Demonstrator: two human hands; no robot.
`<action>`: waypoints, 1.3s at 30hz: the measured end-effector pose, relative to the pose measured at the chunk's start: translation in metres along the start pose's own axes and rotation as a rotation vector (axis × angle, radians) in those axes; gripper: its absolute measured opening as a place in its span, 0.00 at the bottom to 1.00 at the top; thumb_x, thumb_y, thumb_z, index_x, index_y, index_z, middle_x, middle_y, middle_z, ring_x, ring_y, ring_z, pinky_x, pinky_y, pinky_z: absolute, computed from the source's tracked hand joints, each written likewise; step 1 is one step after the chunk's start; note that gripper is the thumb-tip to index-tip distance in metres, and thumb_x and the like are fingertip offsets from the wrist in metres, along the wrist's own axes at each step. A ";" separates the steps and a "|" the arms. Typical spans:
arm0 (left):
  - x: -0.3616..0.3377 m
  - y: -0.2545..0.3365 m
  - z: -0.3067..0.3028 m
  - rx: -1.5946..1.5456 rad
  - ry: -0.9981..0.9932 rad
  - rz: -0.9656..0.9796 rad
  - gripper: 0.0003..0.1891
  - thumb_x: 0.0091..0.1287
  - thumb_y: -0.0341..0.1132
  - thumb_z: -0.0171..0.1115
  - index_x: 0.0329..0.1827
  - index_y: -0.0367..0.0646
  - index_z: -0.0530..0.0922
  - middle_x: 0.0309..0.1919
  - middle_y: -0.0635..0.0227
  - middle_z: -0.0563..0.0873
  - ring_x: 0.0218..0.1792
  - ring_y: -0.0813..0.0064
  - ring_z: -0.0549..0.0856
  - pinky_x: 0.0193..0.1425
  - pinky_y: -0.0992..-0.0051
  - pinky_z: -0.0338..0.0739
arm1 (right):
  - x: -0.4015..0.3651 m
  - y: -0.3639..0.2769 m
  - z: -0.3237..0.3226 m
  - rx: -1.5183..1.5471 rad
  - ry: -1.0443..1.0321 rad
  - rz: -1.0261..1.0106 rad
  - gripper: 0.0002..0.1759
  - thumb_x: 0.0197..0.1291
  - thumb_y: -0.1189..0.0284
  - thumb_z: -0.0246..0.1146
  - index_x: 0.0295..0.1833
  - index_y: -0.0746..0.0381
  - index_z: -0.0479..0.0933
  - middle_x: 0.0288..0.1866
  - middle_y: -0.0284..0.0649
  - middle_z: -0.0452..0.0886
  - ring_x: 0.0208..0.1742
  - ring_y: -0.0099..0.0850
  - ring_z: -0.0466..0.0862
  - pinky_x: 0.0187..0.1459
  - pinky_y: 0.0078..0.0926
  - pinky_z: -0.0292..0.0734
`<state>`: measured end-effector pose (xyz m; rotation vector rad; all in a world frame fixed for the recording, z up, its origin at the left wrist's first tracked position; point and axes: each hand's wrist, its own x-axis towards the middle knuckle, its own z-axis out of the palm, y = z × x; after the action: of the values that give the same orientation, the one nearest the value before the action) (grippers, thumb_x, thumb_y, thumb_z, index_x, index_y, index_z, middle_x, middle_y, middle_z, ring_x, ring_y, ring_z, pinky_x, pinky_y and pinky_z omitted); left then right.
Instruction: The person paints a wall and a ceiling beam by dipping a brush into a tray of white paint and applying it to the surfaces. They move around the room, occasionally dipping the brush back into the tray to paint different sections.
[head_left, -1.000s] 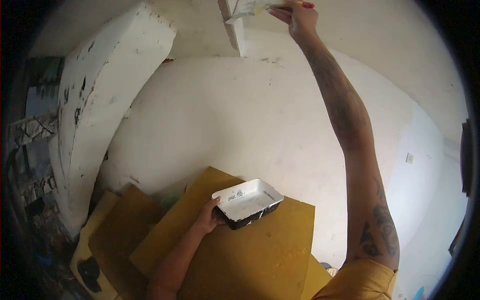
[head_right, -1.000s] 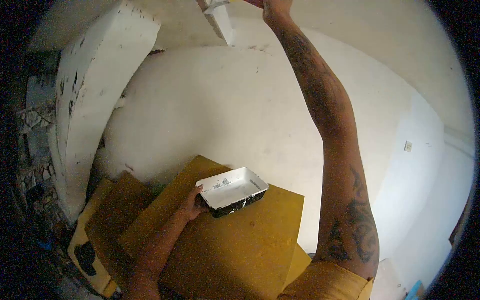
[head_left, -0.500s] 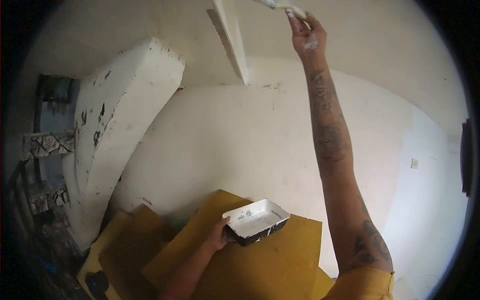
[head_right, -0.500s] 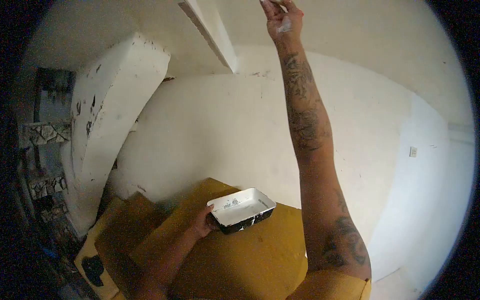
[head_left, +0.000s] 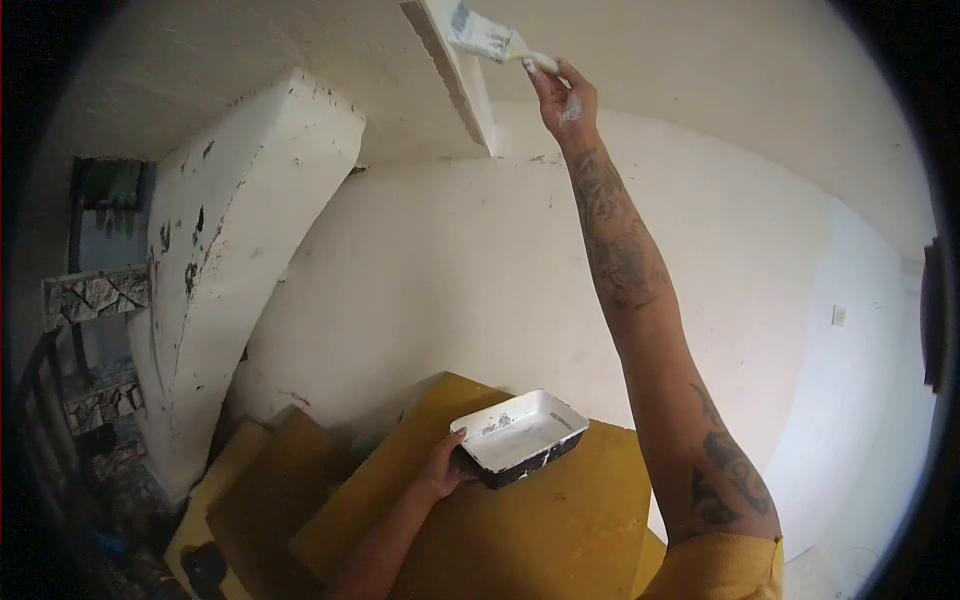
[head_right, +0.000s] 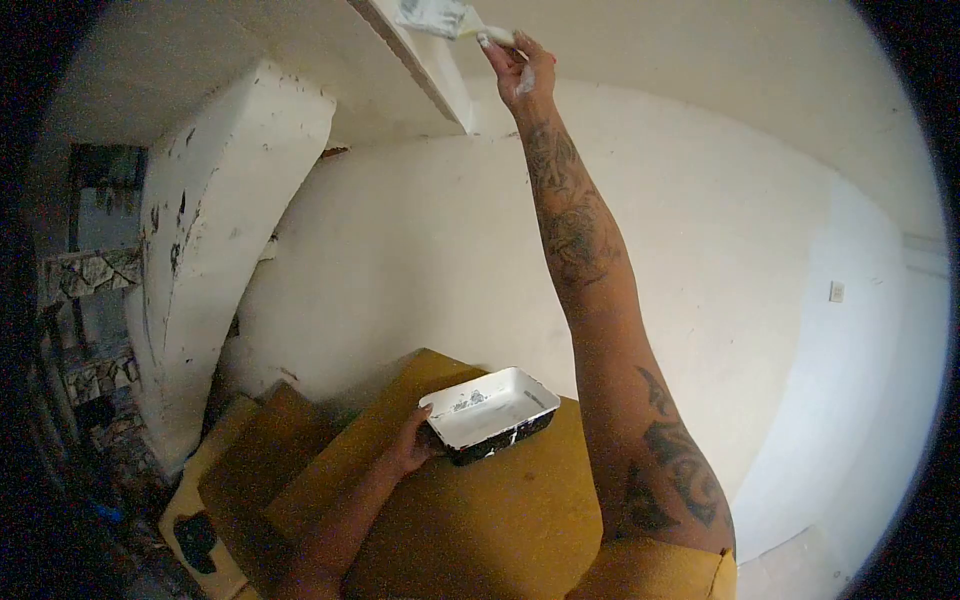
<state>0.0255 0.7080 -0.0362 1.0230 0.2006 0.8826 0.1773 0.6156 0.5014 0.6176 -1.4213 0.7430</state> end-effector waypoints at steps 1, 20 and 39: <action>0.000 0.000 -0.002 0.019 0.003 -0.002 0.27 0.61 0.52 0.57 0.58 0.44 0.68 0.49 0.63 0.79 0.48 0.65 0.80 0.48 0.59 0.77 | 0.000 0.001 -0.011 -0.025 0.039 -0.004 0.15 0.61 0.77 0.53 0.46 0.79 0.62 0.46 0.60 0.72 0.48 0.52 0.78 0.50 0.41 0.82; -0.010 0.007 0.014 0.032 0.061 0.019 0.27 0.60 0.52 0.58 0.58 0.47 0.69 0.48 0.64 0.79 0.48 0.66 0.80 0.47 0.59 0.77 | 0.004 -0.014 -0.027 -0.846 0.139 -0.171 0.06 0.54 0.78 0.58 0.33 0.70 0.70 0.29 0.48 0.78 0.26 0.39 0.84 0.27 0.31 0.86; 0.003 -0.002 0.002 0.010 -0.033 0.014 0.29 0.61 0.53 0.56 0.60 0.45 0.68 0.53 0.61 0.77 0.52 0.61 0.78 0.52 0.51 0.73 | -0.020 -0.051 0.195 -0.687 -0.055 -0.241 0.07 0.56 0.78 0.54 0.36 0.73 0.68 0.30 0.54 0.78 0.28 0.44 0.84 0.30 0.35 0.86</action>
<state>0.0298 0.7082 -0.0358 1.0481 0.1709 0.8774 0.0920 0.4318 0.4975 0.2596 -1.5022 0.0250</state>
